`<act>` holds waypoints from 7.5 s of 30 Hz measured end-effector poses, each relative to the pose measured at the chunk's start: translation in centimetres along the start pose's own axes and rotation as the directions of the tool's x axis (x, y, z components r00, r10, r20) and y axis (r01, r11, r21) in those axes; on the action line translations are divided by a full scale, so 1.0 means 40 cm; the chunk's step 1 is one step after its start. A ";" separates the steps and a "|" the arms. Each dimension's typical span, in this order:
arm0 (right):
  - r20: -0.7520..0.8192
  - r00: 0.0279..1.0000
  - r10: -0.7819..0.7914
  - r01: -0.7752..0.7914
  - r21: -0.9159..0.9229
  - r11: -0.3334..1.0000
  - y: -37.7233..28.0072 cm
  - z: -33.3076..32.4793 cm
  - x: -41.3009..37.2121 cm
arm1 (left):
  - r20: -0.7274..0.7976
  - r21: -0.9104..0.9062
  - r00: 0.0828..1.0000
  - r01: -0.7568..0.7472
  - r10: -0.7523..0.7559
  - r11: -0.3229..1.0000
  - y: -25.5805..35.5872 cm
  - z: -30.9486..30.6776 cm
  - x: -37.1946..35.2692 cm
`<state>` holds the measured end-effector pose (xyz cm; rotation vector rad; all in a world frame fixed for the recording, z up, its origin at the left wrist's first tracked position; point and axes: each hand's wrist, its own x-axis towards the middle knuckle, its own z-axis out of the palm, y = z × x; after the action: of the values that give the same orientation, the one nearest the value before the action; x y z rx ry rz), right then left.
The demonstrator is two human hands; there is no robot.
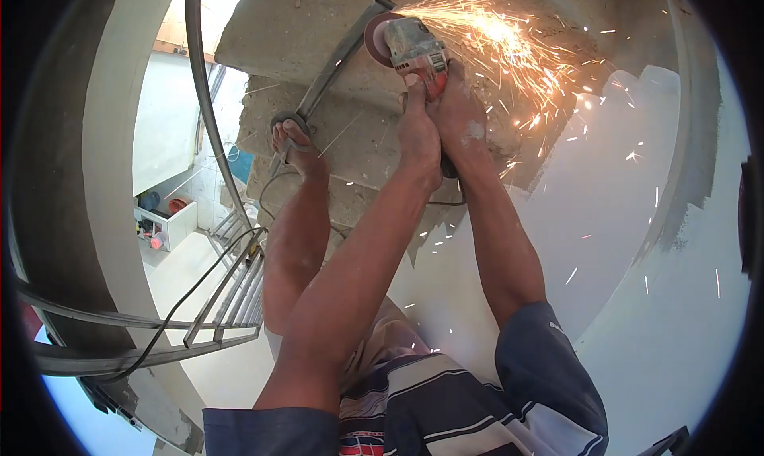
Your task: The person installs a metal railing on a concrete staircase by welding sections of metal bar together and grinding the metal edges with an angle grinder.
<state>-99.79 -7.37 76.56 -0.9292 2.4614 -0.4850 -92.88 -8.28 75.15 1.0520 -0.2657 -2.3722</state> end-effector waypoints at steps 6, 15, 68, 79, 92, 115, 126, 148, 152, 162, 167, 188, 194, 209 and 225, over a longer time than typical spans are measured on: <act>-0.017 1.000 -0.009 0.009 -0.018 1.000 -0.006 -0.007 -0.004 | 0.007 0.023 1.000 -0.002 0.002 1.000 0.003 0.004 -0.005; 0.032 0.999 -0.031 0.030 0.036 0.999 0.010 -0.002 0.005 | -0.026 0.043 1.000 -0.008 0.009 0.999 -0.007 0.000 0.003; -0.021 1.000 0.022 -0.021 0.042 0.999 -0.021 0.033 -0.002 | -0.040 0.110 0.999 -0.020 0.024 0.994 0.031 -0.023 -0.003; -0.034 0.996 0.081 -0.081 0.019 0.997 -0.042 0.019 -0.024 | 0.086 0.106 0.995 0.033 -0.042 0.994 0.047 -0.034 -0.012; 0.001 0.997 0.081 -0.081 -0.014 0.997 -0.038 0.027 -0.019 | 0.112 0.046 0.993 0.022 -0.027 0.999 0.053 -0.033 -0.016; -0.052 0.998 0.022 -0.024 -0.032 0.999 -0.044 0.027 -0.010 | 0.073 0.040 0.995 0.063 -0.066 0.997 0.059 -0.033 -0.010; -0.026 0.999 0.042 -0.043 -0.056 0.997 -0.053 0.013 -0.009 | 0.084 0.019 0.996 0.043 -0.044 0.999 0.052 -0.028 -0.005; 0.004 0.998 0.061 -0.060 -0.113 0.992 -0.077 -0.001 0.002 | 0.063 0.021 0.997 0.047 -0.048 0.999 0.072 -0.014 -0.009; 0.007 0.998 0.065 -0.063 -0.132 0.989 -0.092 -0.012 -0.003 | 0.051 0.019 0.998 0.042 -0.043 0.999 0.062 -0.023 0.007; 0.009 0.996 0.088 -0.086 -0.094 0.992 -0.080 -0.001 -0.008 | 0.028 0.026 0.999 0.033 -0.033 0.999 0.050 -0.033 0.014; -0.053 0.997 0.053 -0.056 -0.056 0.997 -0.028 0.012 -0.050 | -0.004 -0.013 0.999 0.041 -0.041 0.999 0.014 -0.031 -0.033; -0.009 0.993 0.121 -0.121 -0.064 0.991 -0.031 -0.006 -0.032 | 0.013 0.068 0.999 0.043 -0.044 0.997 0.012 -0.022 -0.007; -0.039 0.997 0.066 -0.068 -0.045 0.997 -0.023 0.010 -0.003 | 0.043 0.016 0.999 0.002 -0.002 1.000 0.009 -0.031 0.013; 0.015 0.999 0.028 -0.026 -0.120 0.992 -0.080 -0.017 0.005 | 0.019 0.041 1.000 -0.015 0.014 0.999 0.062 -0.005 -0.004; -0.079 0.994 0.072 -0.075 -0.033 0.997 0.077 0.014 -0.068 | -0.001 0.198 0.994 0.103 -0.105 0.975 -0.036 -0.017 -0.053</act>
<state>-99.29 -3.40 75.45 -0.8456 2.5725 -0.4611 -91.73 -5.89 75.48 1.1717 -0.4685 -2.4840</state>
